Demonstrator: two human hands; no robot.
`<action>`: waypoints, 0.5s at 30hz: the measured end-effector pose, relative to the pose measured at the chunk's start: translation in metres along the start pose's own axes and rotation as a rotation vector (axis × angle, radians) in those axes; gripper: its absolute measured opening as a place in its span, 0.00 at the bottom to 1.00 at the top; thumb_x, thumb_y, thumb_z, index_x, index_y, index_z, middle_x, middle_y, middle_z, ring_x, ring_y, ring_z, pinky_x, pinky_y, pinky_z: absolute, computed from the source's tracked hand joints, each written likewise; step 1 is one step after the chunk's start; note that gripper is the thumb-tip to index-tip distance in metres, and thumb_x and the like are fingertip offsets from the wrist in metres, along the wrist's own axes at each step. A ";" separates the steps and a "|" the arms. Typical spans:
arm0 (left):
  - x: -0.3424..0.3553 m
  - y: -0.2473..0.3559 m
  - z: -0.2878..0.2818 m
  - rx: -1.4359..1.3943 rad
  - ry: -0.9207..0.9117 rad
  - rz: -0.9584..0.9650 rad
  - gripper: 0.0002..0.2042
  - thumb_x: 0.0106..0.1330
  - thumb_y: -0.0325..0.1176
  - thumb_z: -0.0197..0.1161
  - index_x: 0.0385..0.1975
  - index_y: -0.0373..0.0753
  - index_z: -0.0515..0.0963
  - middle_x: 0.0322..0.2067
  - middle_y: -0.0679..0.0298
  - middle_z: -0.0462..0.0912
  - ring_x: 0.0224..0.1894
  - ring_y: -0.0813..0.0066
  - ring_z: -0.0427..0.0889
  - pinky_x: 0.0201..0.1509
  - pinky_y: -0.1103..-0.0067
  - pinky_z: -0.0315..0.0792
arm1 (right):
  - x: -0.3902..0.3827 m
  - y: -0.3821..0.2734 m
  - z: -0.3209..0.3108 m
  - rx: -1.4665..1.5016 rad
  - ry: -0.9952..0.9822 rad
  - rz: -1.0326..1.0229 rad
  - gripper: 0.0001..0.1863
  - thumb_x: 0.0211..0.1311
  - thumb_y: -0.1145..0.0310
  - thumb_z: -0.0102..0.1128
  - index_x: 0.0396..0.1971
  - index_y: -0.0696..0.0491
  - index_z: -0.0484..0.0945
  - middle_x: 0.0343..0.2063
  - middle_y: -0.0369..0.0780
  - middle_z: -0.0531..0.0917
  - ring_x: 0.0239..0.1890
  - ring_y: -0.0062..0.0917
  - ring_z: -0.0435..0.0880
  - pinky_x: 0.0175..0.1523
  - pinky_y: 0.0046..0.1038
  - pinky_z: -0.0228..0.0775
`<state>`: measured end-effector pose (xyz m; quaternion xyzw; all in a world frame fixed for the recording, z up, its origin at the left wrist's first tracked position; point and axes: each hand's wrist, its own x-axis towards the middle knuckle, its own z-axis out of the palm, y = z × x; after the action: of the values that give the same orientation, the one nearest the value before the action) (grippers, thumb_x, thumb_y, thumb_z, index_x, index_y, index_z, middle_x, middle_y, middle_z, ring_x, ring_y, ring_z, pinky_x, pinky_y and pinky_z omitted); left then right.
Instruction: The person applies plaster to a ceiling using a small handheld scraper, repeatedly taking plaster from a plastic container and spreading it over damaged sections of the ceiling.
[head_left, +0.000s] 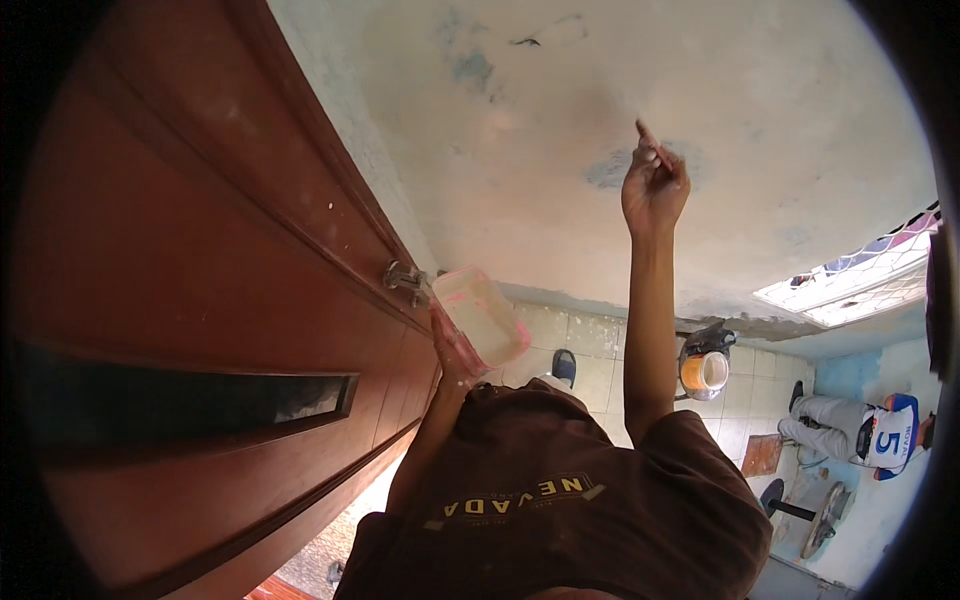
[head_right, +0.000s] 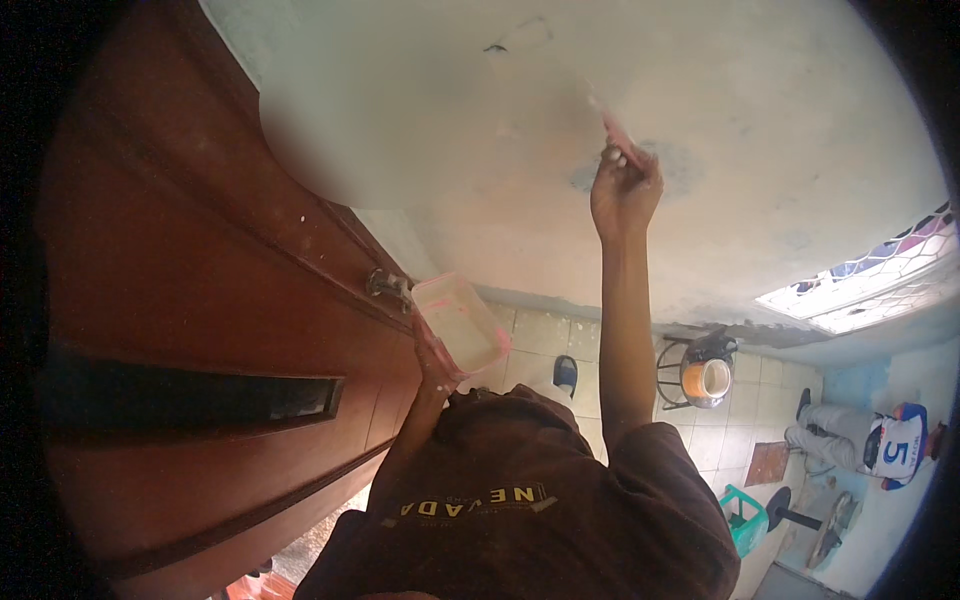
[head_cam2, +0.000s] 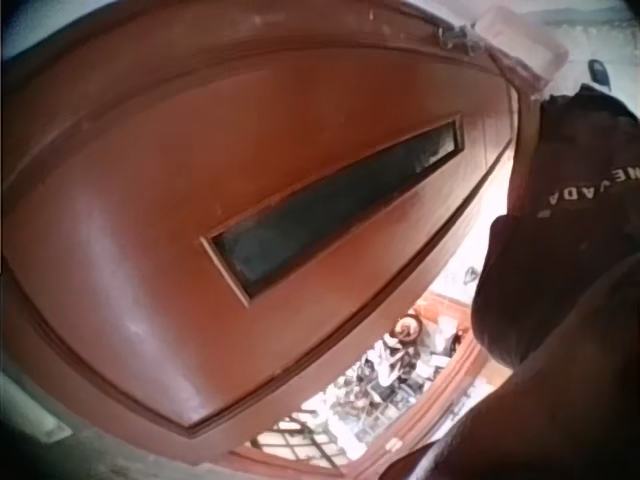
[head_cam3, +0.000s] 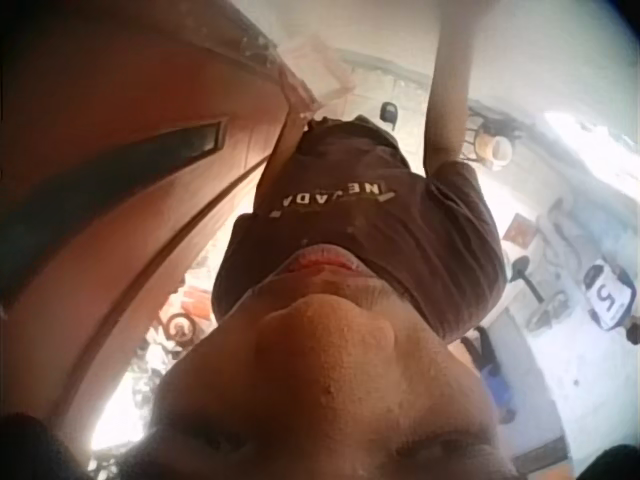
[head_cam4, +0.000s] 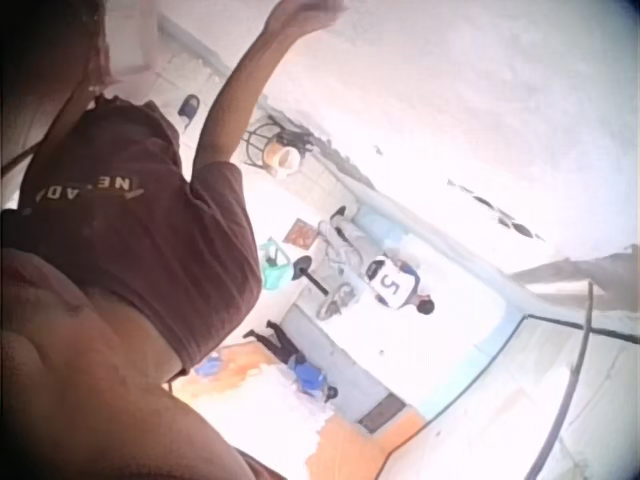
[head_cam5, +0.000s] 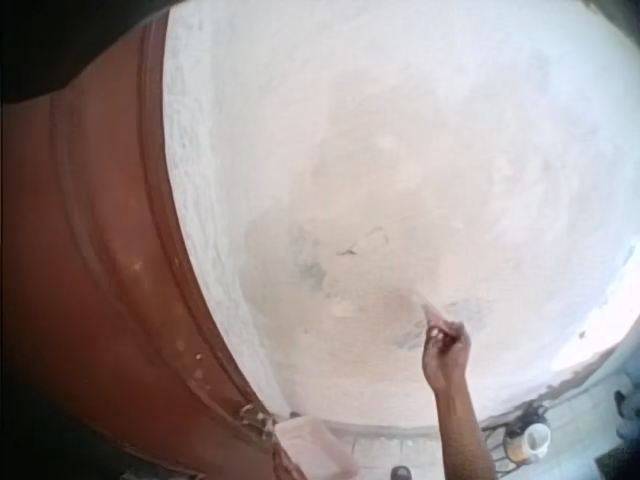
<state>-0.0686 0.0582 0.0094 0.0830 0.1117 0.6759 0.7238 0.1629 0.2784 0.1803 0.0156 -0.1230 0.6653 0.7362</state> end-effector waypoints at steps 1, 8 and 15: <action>-0.001 0.002 -0.001 -0.028 -0.025 -0.013 0.36 0.67 0.70 0.44 0.68 0.52 0.62 0.61 0.62 0.71 0.62 0.57 0.73 0.63 0.52 0.71 | -0.003 -0.004 -0.020 -0.026 0.049 0.068 0.10 0.62 0.80 0.49 0.38 0.74 0.72 0.51 0.60 0.75 0.37 0.27 0.80 0.42 0.19 0.83; 0.018 -0.008 -0.026 -0.065 0.102 -0.071 0.34 0.68 0.67 0.46 0.65 0.49 0.65 0.58 0.62 0.74 0.60 0.54 0.74 0.60 0.48 0.72 | -0.001 0.032 -0.167 -0.520 0.261 0.335 0.14 0.69 0.77 0.41 0.30 0.69 0.75 0.41 0.56 0.82 0.41 0.31 0.83 0.47 0.20 0.82; 0.033 -0.027 -0.027 0.020 0.104 -0.066 0.33 0.69 0.66 0.45 0.65 0.49 0.65 0.57 0.61 0.74 0.59 0.56 0.75 0.59 0.51 0.74 | 0.065 -0.023 0.063 -0.111 -0.146 0.320 0.20 0.68 0.79 0.35 0.51 0.83 0.62 0.56 0.64 0.69 0.54 0.42 0.78 0.58 0.25 0.80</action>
<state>-0.0479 0.0886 -0.0251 0.0512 0.1587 0.6538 0.7381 0.1812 0.3276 0.2573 0.0037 -0.2136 0.7633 0.6097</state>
